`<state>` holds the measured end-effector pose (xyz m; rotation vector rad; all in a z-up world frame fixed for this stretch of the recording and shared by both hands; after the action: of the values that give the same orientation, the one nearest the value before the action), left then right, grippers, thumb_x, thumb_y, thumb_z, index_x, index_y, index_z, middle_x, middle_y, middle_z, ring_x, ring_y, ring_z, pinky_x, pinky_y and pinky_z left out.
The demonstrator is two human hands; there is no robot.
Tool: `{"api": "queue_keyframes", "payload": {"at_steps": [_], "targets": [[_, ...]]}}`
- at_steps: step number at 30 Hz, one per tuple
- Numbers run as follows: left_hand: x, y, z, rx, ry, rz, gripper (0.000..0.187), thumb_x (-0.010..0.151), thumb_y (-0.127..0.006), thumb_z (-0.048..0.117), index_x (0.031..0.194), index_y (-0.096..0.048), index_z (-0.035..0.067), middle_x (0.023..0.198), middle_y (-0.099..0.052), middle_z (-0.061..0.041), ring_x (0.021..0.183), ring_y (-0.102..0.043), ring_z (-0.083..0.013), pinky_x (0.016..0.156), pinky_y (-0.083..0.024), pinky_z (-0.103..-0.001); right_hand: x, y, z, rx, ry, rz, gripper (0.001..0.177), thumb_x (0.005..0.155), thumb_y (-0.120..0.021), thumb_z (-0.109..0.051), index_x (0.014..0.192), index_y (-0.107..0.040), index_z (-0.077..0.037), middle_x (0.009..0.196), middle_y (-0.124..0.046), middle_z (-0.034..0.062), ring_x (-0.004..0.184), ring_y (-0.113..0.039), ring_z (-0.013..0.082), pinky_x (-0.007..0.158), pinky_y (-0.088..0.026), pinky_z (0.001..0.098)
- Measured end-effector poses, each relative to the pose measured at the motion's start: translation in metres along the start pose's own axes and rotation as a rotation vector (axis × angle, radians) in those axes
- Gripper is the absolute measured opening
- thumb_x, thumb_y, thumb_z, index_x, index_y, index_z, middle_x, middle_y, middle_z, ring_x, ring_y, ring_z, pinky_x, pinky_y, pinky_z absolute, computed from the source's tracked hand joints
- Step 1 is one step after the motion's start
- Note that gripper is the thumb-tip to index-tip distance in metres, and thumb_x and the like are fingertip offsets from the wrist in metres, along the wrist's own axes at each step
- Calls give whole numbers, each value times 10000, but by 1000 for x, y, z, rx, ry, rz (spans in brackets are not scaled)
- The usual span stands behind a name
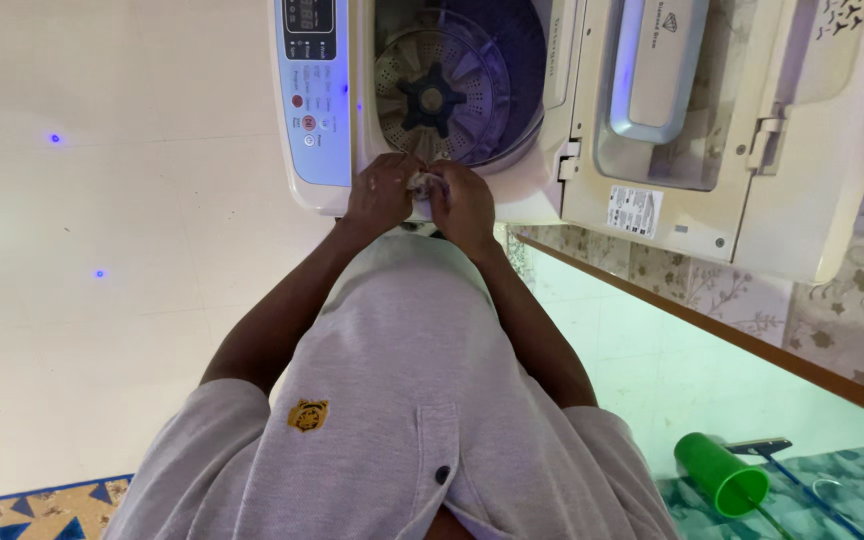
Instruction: The person wipes the exterior surfaces, control panel, and lid of a washing machine with a cloth, then opens the lid to wipe the inner rim and interior before placing the cloth inside.
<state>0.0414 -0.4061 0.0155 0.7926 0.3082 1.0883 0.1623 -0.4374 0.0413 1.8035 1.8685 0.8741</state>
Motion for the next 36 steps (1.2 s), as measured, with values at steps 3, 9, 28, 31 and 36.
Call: {"api": "queue_keyframes", "payload": {"at_steps": [3, 9, 28, 31, 36], "targets": [[-3, 10, 6, -36, -81, 52, 339, 795, -615, -92, 1104, -662, 37, 1090, -725, -148, 1094, -683, -347, 934, -570, -431, -1, -1, -9, -101, 13, 76, 204, 910, -673, -42, 1113, -669, -22, 1102, -719, 177, 994, -689, 381, 882, -540, 468], [-5, 14, 9, -41, -199, 71, 361, 787, -630, -68, 1141, -655, 4, 1174, -698, -169, 1143, -643, -347, 1025, -511, -437, -14, -10, -13, -258, -29, 238, 177, 951, -662, -59, 1128, -676, -67, 1208, -702, 134, 1157, -645, 363, 965, -484, 483], [-15, 21, 31, 65, -249, 139, 331, 816, -689, 60, 1144, -664, 20, 1195, -699, -149, 1125, -661, -342, 1007, -545, -442, -41, -13, -11, -409, 98, 532, 199, 945, -636, -199, 1090, -735, -104, 1249, -701, 41, 1240, -622, 353, 999, -487, 474], [-13, 20, 33, 87, -255, 146, 325, 829, -704, 82, 1143, -665, 7, 1180, -695, -153, 1110, -661, -339, 992, -548, -434, -42, -11, -16, -403, 128, 557, 190, 947, -631, -190, 1077, -745, -112, 1241, -706, 40, 1231, -627, 355, 984, -490, 469], [-15, 12, 26, 107, -260, 165, 299, 867, -701, 79, 1155, -661, 6, 1156, -691, -146, 1119, -660, -333, 989, -546, -443, -42, -8, -21, -427, 126, 550, 201, 930, -632, -168, 1086, -739, -97, 1229, -707, 47, 1236, -626, 350, 994, -494, 462]]}}
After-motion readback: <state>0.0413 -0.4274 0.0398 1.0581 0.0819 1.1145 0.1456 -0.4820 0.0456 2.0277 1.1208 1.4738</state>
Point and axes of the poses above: each hand's wrist, its own x-axis towards the middle knuckle, its own y-axis out of the back of the hand, z = x × y, the point moved 10 cm from there along x, towards the middle knuckle
